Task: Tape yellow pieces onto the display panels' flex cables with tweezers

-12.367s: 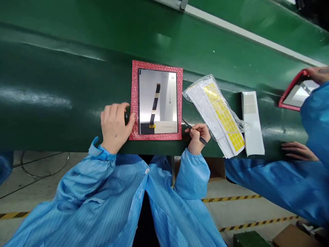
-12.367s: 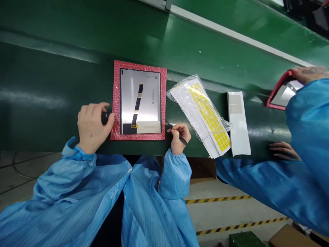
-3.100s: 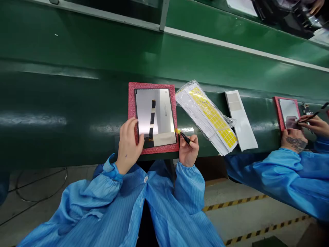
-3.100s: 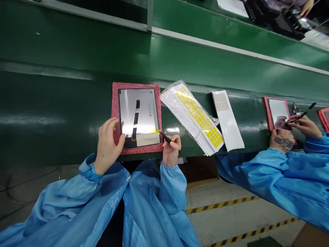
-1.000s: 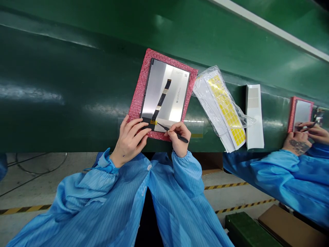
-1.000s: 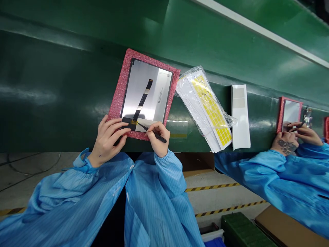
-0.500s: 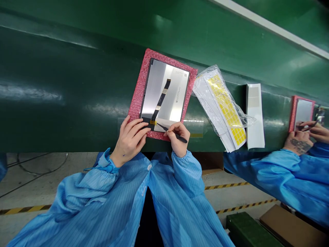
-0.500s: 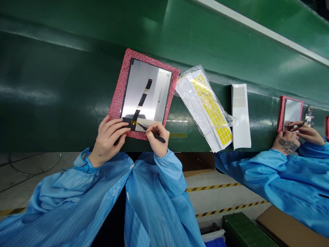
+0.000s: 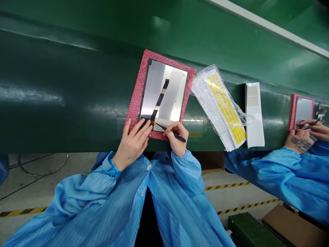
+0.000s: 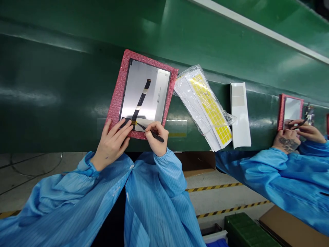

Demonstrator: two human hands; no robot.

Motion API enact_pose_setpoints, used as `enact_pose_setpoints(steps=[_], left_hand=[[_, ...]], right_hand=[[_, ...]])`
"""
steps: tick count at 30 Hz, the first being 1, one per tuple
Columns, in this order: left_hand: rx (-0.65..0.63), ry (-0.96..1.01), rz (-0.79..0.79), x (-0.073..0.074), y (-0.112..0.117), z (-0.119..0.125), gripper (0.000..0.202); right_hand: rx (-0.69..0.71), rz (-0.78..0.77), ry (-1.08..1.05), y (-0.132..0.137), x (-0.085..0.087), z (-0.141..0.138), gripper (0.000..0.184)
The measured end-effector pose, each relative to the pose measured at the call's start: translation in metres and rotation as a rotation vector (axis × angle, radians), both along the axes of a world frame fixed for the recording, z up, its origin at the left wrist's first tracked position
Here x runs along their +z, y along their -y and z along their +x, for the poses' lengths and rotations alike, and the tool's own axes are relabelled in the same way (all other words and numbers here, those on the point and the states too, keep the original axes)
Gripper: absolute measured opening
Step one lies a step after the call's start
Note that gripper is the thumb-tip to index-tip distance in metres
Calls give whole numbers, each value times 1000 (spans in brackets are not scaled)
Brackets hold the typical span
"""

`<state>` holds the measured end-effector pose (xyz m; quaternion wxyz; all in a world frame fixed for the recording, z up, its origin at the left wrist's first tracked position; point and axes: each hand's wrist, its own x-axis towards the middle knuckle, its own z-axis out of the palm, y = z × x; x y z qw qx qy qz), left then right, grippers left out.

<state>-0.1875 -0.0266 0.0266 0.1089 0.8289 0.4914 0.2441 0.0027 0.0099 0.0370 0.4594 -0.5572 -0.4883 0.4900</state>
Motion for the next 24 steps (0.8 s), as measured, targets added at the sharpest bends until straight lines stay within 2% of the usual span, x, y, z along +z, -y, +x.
enact_pose_setpoints(steps=[5,11,13,15,18,21,24], left_hand=[[35,-52,-4,-4,8,15,69],[66,19,33,-4,4,33,71],[85,32,41,-3,4,34,70],[87,21,42,-2,4,33,69],[47,-61,29,-1,3,29,64],[-12,-116,43,-2,2,24,55],[-44,-52,80,-4,0,20,51]], right_hand=[[1,-4,3,-1,-2,0,3],[-13,14,19,2,-3,-1,2],[-101,60,55,2,-1,5,2],[-256,108,69,1,2,18,4],[-432,137,14,-3,2,40,8],[-469,125,-26,-9,-3,56,11],[-473,102,-46,-13,-9,60,10]])
